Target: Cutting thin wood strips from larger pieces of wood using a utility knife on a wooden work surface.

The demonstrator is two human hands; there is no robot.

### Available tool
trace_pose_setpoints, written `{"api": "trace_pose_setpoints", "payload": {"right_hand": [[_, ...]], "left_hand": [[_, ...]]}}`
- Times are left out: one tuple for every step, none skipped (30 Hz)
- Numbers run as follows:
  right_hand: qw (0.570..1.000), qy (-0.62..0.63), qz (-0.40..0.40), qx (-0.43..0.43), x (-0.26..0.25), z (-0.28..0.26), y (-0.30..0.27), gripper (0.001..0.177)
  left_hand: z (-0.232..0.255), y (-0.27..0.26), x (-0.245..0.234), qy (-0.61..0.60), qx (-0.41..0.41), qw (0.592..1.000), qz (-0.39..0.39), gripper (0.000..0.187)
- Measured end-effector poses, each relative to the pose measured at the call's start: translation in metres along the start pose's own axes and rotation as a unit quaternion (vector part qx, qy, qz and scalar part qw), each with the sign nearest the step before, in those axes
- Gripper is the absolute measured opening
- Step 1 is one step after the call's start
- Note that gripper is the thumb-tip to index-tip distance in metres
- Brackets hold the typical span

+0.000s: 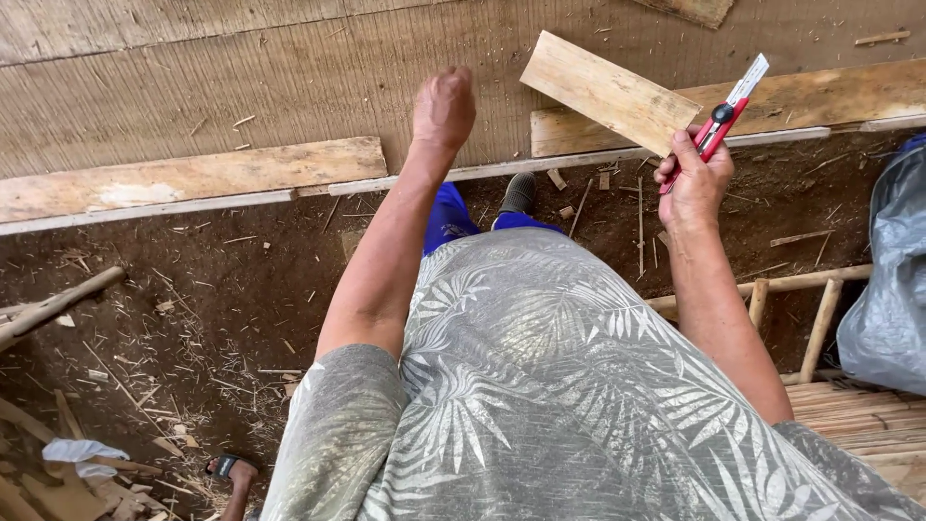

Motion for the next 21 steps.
{"api": "trace_pose_setpoints", "payload": {"right_hand": [[1.0,-0.003,0.003,0.002,-0.001,-0.001,0.0,0.017],[1.0,-0.005,0.006,0.004,-0.001,-0.002,0.0,0.017],[1.0,-0.006,0.002,0.004,-0.001,0.0,0.002,0.017],[1.0,0.0,-0.018,-0.022,0.0,-0.001,0.004,0.016],[0.998,0.007,-0.038,-0.048,0.001,-0.003,0.005,0.015],[0.998,0.008,-0.038,-0.048,0.0,-0.004,0.003,0.015],[0.998,0.005,-0.043,-0.048,0.001,-0.006,0.002,0.015],[0.998,0.002,-0.048,-0.048,0.002,-0.008,0.001,0.014],[0.998,0.004,-0.048,-0.049,0.004,-0.008,0.002,0.014],[0.997,0.006,-0.051,-0.049,0.004,-0.008,0.002,0.014],[0.997,0.008,-0.055,-0.049,0.004,-0.008,0.002,0.014],[0.997,0.008,-0.053,-0.049,0.005,-0.01,-0.001,0.014],[0.997,0.001,-0.059,-0.052,0.008,-0.011,-0.005,0.014],[0.996,-0.007,-0.063,-0.056,0.006,-0.013,-0.009,0.014],[0.997,-0.009,-0.059,-0.056,0.004,-0.012,-0.013,0.014],[0.996,-0.018,-0.066,-0.062,0.006,-0.013,-0.015,0.013],[0.995,-0.026,-0.073,-0.067,0.008,-0.014,-0.017,0.013],[0.994,-0.027,-0.075,-0.069,0.007,-0.016,-0.022,0.013],[0.995,-0.024,-0.071,-0.07,0.006,-0.018,-0.027,0.013],[0.995,-0.02,-0.067,-0.072,0.006,-0.021,-0.03,0.013],[0.995,-0.018,-0.066,-0.074,0.008,-0.021,-0.029,0.013]], "left_hand": [[-0.004,-0.002,-0.015,-0.041,-0.047,0.998,0.014,0.023],[-0.008,-0.004,-0.031,-0.081,-0.094,0.992,0.028,0.021],[-0.016,-0.024,-0.04,-0.079,-0.097,0.992,0.03,0.021],[-0.017,-0.044,-0.048,-0.053,-0.05,0.997,0.022,0.009],[-0.018,-0.064,-0.056,-0.026,-0.004,1.0,0.013,0.013],[-0.016,-0.1,-0.066,-0.025,-0.003,1.0,0.013,0.013],[-0.012,-0.137,-0.07,0.071,0.041,0.996,-0.029,0.015],[-0.01,-0.173,-0.073,0.166,0.086,0.98,-0.07,0.018],[0.003,-0.17,-0.088,0.167,0.086,0.98,-0.069,0.018],[0.013,-0.173,-0.093,0.109,0.052,0.981,-0.149,0.014],[0.024,-0.179,-0.098,0.05,0.016,0.972,-0.228,0.022],[0.041,-0.158,-0.102,0.049,0.017,0.972,-0.229,0.022],[0.052,-0.135,-0.11,-0.004,-0.051,0.981,-0.187,0.023],[0.065,-0.114,-0.117,-0.059,-0.119,0.98,-0.146,0.024],[0.068,-0.106,-0.096,-0.062,-0.117,0.98,-0.149,0.024],[0.068,-0.094,-0.077,-0.056,-0.136,0.979,-0.142,0.023],[0.068,-0.084,-0.058,-0.05,-0.154,0.977,-0.135,0.024],[0.063,-0.084,-0.03,-0.051,-0.155,0.978,-0.133,0.024],[0.059,-0.084,-0.002,-0.031,-0.151,0.978,-0.142,0.022],[0.054,-0.081,0.027,-0.012,-0.145,0.978,-0.151,0.021],[0.053,-0.073,0.03,-0.012,-0.144,0.978,-0.149,0.021]]}}
Point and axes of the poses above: each hand's wrist, its own y-axis towards the middle knuckle, its own x-axis out of the palm, z = x × y, the point moved 7 cm from there along y, towards the middle knuckle, and after that the axes turned 14 degrees about z, right-handed, at the moved point
